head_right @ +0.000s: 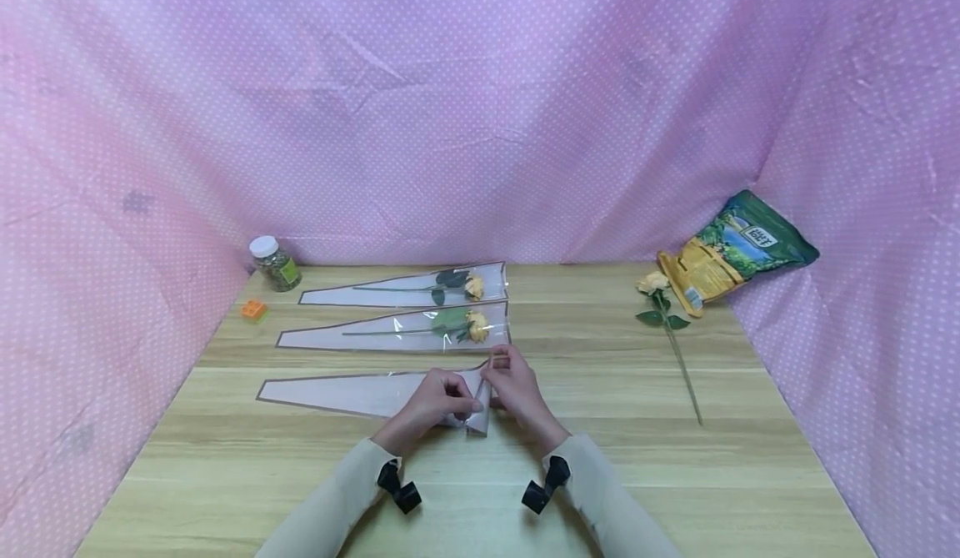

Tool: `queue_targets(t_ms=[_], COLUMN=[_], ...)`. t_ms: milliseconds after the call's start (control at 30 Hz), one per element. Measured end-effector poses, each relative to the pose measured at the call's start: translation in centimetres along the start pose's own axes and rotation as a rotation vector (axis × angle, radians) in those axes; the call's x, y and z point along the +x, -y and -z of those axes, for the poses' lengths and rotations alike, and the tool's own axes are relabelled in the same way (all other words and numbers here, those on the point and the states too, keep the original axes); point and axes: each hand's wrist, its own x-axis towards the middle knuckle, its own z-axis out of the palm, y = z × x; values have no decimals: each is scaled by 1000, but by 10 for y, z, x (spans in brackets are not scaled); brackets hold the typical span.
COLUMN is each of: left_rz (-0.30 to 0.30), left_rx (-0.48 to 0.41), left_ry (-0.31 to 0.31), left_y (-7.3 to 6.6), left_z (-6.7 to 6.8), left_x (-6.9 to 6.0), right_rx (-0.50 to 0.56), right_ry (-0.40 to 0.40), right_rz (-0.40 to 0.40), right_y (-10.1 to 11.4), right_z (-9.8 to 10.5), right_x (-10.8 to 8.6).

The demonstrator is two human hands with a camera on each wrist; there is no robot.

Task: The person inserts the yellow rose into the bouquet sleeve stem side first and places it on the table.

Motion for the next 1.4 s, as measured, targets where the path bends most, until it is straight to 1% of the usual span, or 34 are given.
queue_targets(t_ms=[167,367,467,700,933,1033,1233,1400], left_rz=[14,4,-4,-1,12,23,47,37], left_rx=[0,-6,8,57,85,90,55,7], left_ry=[-9,-16,-18,-14,-16,-17,-26,-34], left_y=[-1,-1,-1,-3,-4,-5,-4,-1], left_z=[0,0,-1,-3,-3,-3,-2,-1], left_x=[0,0,-1,-1,-2,-2,-1,1], right_rx=[36,65,46,-60,-84,-79,-27,20], right_ry=[-2,-18,-19,-29,-41,-40,-26,-14], right_rz=[10,10,6,13,38,29,26,17], right_y=[-3,-2,0,3,3,2,-1,-1], right_z=[3,4,3,0,1,2,6,11], right_x=[0,-1,-1,2,2,3,5,5])
